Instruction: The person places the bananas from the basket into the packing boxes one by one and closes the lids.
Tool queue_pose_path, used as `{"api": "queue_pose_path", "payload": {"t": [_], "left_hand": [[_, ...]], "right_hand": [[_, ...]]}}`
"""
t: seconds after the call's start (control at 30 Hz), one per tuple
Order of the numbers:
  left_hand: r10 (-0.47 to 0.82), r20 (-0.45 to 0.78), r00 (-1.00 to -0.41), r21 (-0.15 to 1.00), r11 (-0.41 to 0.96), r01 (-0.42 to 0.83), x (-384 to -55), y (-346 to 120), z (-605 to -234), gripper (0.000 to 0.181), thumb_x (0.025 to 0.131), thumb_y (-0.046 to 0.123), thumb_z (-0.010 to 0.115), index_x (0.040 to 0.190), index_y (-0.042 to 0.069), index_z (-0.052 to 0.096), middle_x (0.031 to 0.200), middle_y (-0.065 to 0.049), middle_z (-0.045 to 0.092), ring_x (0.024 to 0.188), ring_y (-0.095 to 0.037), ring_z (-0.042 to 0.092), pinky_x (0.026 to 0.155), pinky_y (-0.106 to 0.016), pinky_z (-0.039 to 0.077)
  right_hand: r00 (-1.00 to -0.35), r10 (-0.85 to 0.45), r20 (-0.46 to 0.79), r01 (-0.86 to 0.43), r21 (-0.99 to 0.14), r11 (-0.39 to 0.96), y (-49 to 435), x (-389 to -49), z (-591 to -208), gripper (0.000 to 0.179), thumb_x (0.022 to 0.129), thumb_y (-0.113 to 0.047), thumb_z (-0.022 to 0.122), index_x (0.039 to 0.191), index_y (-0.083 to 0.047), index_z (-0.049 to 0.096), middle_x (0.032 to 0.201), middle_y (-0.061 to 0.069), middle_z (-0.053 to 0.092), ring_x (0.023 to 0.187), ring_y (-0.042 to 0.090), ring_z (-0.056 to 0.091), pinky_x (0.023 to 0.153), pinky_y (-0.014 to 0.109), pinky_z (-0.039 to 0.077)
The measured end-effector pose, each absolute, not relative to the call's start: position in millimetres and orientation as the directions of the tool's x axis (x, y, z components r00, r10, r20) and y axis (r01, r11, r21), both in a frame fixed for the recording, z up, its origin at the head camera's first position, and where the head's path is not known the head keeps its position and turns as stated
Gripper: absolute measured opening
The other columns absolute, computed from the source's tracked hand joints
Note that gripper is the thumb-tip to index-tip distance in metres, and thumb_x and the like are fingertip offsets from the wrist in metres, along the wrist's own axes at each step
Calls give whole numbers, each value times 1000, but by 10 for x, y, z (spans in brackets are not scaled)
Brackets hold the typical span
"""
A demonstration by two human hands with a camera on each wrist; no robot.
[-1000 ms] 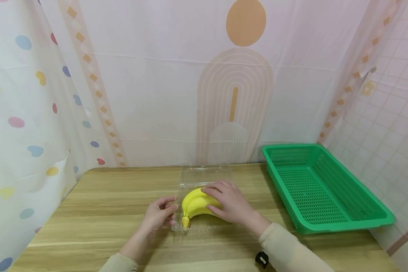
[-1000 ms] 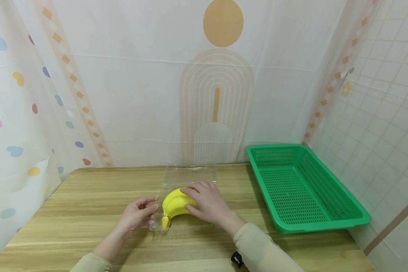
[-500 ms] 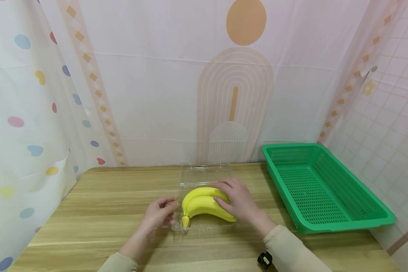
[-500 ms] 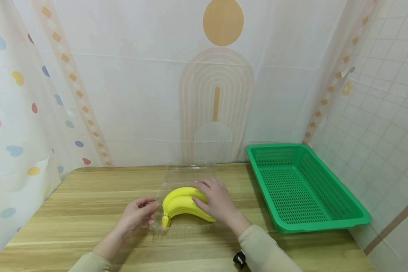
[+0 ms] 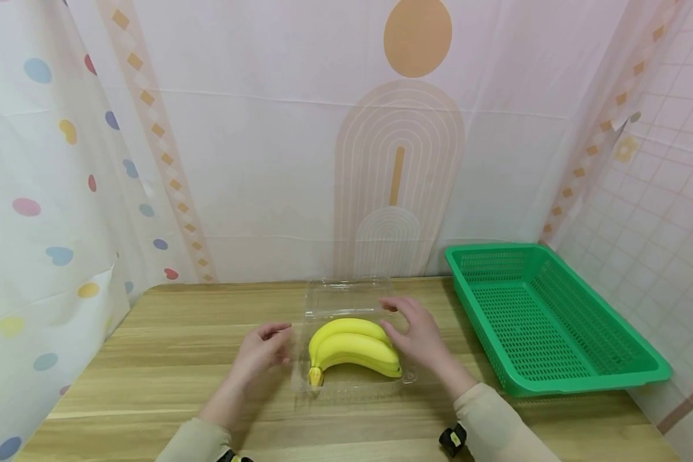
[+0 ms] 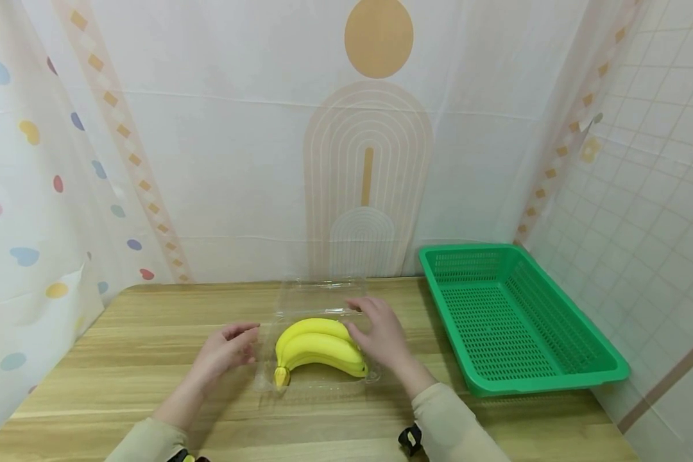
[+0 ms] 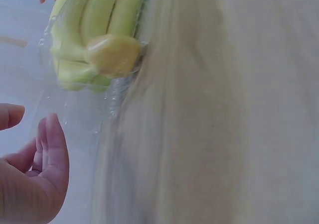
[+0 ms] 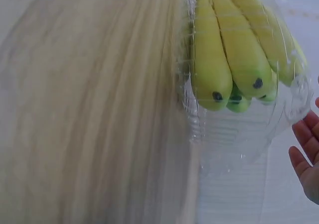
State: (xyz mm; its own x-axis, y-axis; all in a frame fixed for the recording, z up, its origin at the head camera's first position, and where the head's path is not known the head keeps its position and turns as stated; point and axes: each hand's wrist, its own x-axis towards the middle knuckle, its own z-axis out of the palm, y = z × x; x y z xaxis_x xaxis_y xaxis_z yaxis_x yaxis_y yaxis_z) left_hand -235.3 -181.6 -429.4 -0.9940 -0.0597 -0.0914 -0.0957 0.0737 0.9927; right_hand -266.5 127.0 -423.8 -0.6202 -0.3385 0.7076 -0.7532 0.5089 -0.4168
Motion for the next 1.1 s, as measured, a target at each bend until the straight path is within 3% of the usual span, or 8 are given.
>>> {"api": "queue_pose_path", "payload": {"t": [0.27, 0.4, 0.63, 0.9, 1.1], "left_hand": [[-59, -92, -994, 992, 75, -96, -2461, -1853, -4213, 48, 99, 21, 61, 135, -10, 50, 116, -17, 59, 93, -20, 62, 81, -30, 58], [-48, -90, -995, 995, 48, -92, -2551, -1866, -4211, 52, 102, 25, 58, 139, -9, 46, 130, -26, 53, 105, -26, 62, 89, -34, 57], [-34, -81, -996, 997, 9, -82, -2679, -1870, -4204, 55, 104, 24, 54, 142, -13, 38, 137, -32, 47, 117, -33, 58, 97, -38, 53], [16, -128, -992, 990, -63, -128, -2851, -1867, -4183, 61, 105, 23, 49, 147, -14, 26, 147, -34, 36, 133, -41, 42, 111, -48, 38], [12, -176, -984, 979, -98, -177, -2987, -1870, -4186, 64, 105, 25, 50, 149, -12, 23, 148, -33, 35, 136, -41, 40, 111, -48, 38]], "right_hand": [[-725, -243, 644, -671, -583, 458, 1358, -2760, -4289, 37, 86, 0, 73, 122, 4, 63, 107, 14, 67, 100, 31, 62, 90, 48, 54], [-818, -193, 542, -568, -705, 425, 1401, -2807, -4295, 36, 89, 0, 70, 124, 4, 62, 110, 17, 67, 101, 33, 62, 89, 49, 53], [-932, -110, 345, -361, -868, 342, 1450, -2879, -4269, 35, 96, -6, 64, 128, 6, 58, 117, 23, 64, 109, 34, 59, 95, 44, 50], [-975, -53, 217, -223, -923, 313, 1491, -3022, -4340, 41, 99, -13, 61, 135, 6, 54, 124, 22, 60, 116, 35, 56, 100, 45, 49], [-989, -44, 139, -145, -968, 204, 1472, -3118, -4358, 44, 99, -11, 59, 137, 10, 49, 127, 27, 54, 117, 37, 54, 97, 43, 53]]}}
